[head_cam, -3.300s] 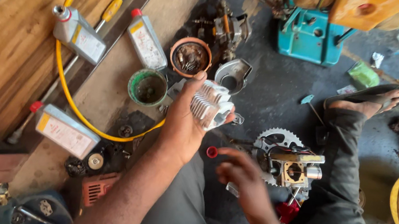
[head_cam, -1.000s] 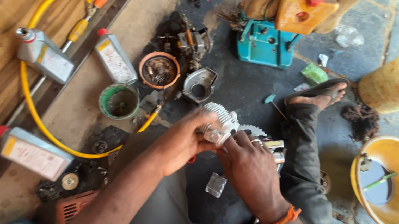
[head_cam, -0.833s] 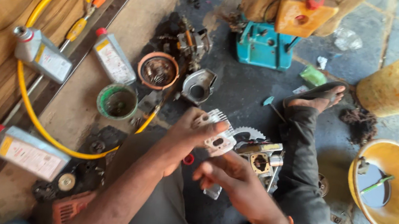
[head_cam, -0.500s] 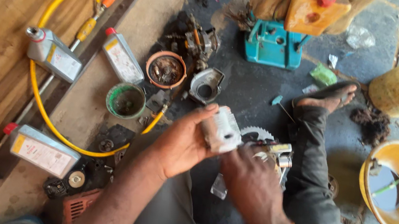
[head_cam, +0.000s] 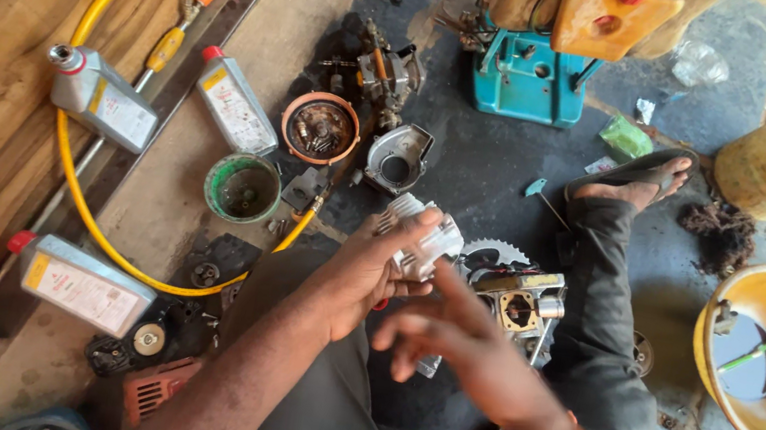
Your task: The person sits on the workshop floor assembling a small engine. They pick up the aluminum cylinder, fit it onto the engine block, press and align the parts by hand, wipe components with a red cloth, and repeatedly lift and reposition the engine assembly to check the fit.
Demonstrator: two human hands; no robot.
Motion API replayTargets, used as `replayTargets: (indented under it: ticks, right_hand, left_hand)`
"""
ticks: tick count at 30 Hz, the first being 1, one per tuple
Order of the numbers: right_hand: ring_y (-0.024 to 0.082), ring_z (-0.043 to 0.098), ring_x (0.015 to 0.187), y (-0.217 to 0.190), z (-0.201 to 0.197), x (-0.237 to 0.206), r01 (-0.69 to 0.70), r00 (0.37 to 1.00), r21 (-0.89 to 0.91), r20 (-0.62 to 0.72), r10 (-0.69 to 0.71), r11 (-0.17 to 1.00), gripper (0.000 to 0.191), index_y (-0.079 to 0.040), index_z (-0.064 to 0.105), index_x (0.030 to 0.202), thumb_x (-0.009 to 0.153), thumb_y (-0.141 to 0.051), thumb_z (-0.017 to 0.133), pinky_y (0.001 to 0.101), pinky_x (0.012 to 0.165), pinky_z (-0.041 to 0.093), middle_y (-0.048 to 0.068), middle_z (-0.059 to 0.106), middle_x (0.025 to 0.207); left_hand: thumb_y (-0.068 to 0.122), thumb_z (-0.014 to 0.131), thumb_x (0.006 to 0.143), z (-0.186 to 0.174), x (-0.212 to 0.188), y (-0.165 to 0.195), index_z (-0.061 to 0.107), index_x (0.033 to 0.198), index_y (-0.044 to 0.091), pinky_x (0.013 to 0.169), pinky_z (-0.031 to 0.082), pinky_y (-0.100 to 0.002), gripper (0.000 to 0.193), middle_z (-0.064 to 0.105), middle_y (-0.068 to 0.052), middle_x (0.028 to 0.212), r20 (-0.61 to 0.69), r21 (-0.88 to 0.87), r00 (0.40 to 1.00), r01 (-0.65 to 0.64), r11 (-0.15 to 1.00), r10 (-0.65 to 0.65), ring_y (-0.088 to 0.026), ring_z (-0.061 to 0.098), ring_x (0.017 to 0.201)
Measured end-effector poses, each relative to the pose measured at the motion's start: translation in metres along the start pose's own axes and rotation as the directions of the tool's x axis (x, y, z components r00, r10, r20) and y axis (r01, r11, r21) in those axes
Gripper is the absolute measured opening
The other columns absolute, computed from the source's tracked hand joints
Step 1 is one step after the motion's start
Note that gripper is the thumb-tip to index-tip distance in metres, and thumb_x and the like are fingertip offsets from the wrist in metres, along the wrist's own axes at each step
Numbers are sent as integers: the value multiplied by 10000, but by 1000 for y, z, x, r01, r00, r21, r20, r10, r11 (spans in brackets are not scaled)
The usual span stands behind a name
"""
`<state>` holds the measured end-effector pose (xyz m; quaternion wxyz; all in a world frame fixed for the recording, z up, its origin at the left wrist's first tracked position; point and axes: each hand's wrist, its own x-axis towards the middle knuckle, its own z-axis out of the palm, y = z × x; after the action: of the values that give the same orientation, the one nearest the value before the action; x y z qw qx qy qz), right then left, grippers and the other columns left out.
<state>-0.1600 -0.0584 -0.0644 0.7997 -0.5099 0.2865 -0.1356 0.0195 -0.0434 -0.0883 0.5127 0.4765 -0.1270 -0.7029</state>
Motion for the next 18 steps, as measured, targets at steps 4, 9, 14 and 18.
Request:
replayTargets:
  ticks: [4, 9, 14, 18]
  right_hand:
    - [229, 691, 758, 4, 7, 7, -197, 970, -934, -230, -80, 298, 509, -130, 416, 1409, 952, -233, 617, 371, 697, 542, 122, 727, 998]
    - [223, 692, 723, 14, -4, 2, -222, 938, -975, -209, -276, -17, 489, -138, 444, 1385, 947, -230, 640, 368, 659, 523, 129, 735, 982]
    - [216, 693, 687, 21, -23, 0, -34, 997, -607, -72, -12, 794, 468, -145, 472, 1362, 943, -227, 663, 364, 621, 505, 137, 743, 965]
    - [194, 638, 640, 21, -19, 0, 2, 983, 652, 139, -122, 758, 565, -100, 431, 1493, 971, -203, 620, 333, 617, 470, 175, 704, 996]
  left_hand:
    - [484, 742, 818, 1, 0, -2, 603, 1177, 170, 660, 567, -277, 497, 705, -25, 1016, -82, 121, 996, -22, 992, 32, -109, 686, 829]
    - [528, 734, 907, -4, 8, -6, 663, 1097, 95, 700, 542, -232, 478, 687, -27, 969, 20, 210, 988, -153, 966, 153, -89, 656, 834]
    - [515, 708, 864, -6, 12, -8, 691, 1071, 166, 696, 532, -273, 407, 709, 14, 941, -58, 227, 998, -1, 974, 15, -72, 658, 815]
    - [482, 726, 923, -1, 7, -3, 608, 1159, 122, 825, 549, -339, 447, 674, -14, 1032, -12, 157, 994, -101, 982, 104, -116, 650, 925]
